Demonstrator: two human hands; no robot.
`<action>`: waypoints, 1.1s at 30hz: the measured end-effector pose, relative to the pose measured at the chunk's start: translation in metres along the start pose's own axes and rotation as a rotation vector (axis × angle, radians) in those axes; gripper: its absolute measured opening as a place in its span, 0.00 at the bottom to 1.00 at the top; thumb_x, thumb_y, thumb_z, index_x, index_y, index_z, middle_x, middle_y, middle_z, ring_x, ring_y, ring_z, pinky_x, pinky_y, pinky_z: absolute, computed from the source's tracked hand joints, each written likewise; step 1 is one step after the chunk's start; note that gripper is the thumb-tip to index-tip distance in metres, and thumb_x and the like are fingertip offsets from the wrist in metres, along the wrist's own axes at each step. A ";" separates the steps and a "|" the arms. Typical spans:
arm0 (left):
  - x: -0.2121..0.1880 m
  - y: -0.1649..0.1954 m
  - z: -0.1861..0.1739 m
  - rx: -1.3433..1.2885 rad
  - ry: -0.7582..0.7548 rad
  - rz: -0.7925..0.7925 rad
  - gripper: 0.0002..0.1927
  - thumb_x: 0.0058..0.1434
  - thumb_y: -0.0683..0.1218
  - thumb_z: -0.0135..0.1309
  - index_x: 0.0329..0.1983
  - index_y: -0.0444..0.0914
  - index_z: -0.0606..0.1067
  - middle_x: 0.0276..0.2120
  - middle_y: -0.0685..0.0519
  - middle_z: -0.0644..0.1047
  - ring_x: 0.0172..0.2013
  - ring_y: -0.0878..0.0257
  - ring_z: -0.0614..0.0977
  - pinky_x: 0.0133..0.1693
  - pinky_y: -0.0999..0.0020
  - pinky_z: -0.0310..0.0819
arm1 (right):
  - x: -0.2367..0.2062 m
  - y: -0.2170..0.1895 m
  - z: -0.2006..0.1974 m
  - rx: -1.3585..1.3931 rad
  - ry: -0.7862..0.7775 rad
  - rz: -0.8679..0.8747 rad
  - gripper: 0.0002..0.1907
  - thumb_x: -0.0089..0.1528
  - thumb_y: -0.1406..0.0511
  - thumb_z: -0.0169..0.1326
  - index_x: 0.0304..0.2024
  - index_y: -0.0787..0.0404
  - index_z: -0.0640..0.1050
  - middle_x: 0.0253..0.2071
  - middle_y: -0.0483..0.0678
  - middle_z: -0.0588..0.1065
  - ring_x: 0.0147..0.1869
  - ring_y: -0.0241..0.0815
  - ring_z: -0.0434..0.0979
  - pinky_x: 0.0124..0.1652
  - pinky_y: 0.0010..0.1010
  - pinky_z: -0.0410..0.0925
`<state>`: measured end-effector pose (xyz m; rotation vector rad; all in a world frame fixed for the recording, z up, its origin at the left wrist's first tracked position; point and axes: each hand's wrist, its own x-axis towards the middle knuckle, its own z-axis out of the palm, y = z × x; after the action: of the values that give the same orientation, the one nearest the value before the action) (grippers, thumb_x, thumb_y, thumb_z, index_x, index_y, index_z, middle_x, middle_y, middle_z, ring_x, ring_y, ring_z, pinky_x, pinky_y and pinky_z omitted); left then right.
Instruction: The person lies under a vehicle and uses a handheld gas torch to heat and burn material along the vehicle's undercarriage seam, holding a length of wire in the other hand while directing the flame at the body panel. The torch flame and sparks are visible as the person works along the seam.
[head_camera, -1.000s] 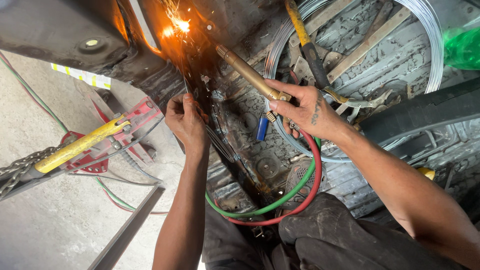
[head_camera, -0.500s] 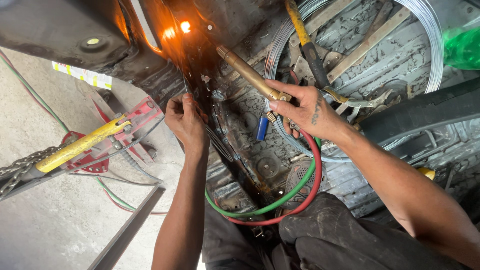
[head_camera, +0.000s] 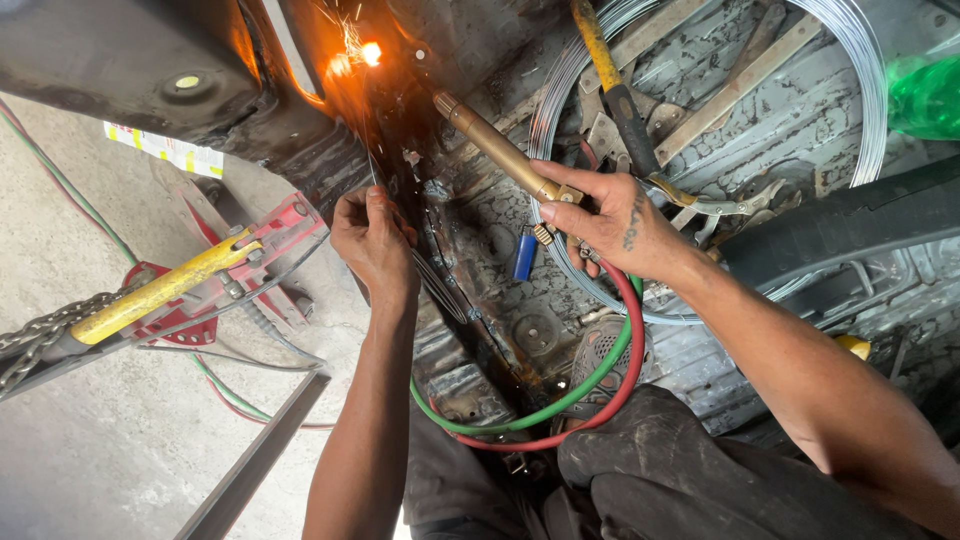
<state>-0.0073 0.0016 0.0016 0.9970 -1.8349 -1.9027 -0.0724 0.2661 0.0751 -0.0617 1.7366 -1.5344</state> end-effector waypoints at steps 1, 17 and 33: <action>0.000 0.000 0.000 0.000 -0.004 0.003 0.13 0.71 0.47 0.54 0.36 0.33 0.70 0.22 0.55 0.71 0.19 0.70 0.69 0.20 0.73 0.64 | 0.000 0.000 0.000 -0.004 0.001 0.002 0.30 0.66 0.63 0.54 0.71 0.57 0.67 0.32 0.45 0.76 0.22 0.31 0.75 0.17 0.25 0.70; 0.003 -0.002 0.002 -0.022 0.006 -0.010 0.10 0.71 0.44 0.52 0.36 0.33 0.70 0.21 0.55 0.71 0.18 0.71 0.68 0.19 0.74 0.64 | 0.001 0.000 0.000 -0.012 0.006 0.006 0.30 0.65 0.63 0.54 0.71 0.57 0.67 0.30 0.44 0.77 0.22 0.31 0.74 0.18 0.25 0.70; 0.001 0.002 0.003 0.025 0.013 0.003 0.11 0.71 0.45 0.52 0.35 0.33 0.70 0.21 0.54 0.71 0.17 0.71 0.68 0.19 0.74 0.64 | 0.001 0.000 0.000 -0.034 -0.013 0.004 0.32 0.65 0.62 0.54 0.72 0.56 0.65 0.31 0.45 0.76 0.22 0.31 0.75 0.18 0.26 0.70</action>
<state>-0.0104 0.0029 0.0029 1.0122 -1.8558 -1.8716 -0.0730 0.2652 0.0749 -0.0854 1.7521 -1.4984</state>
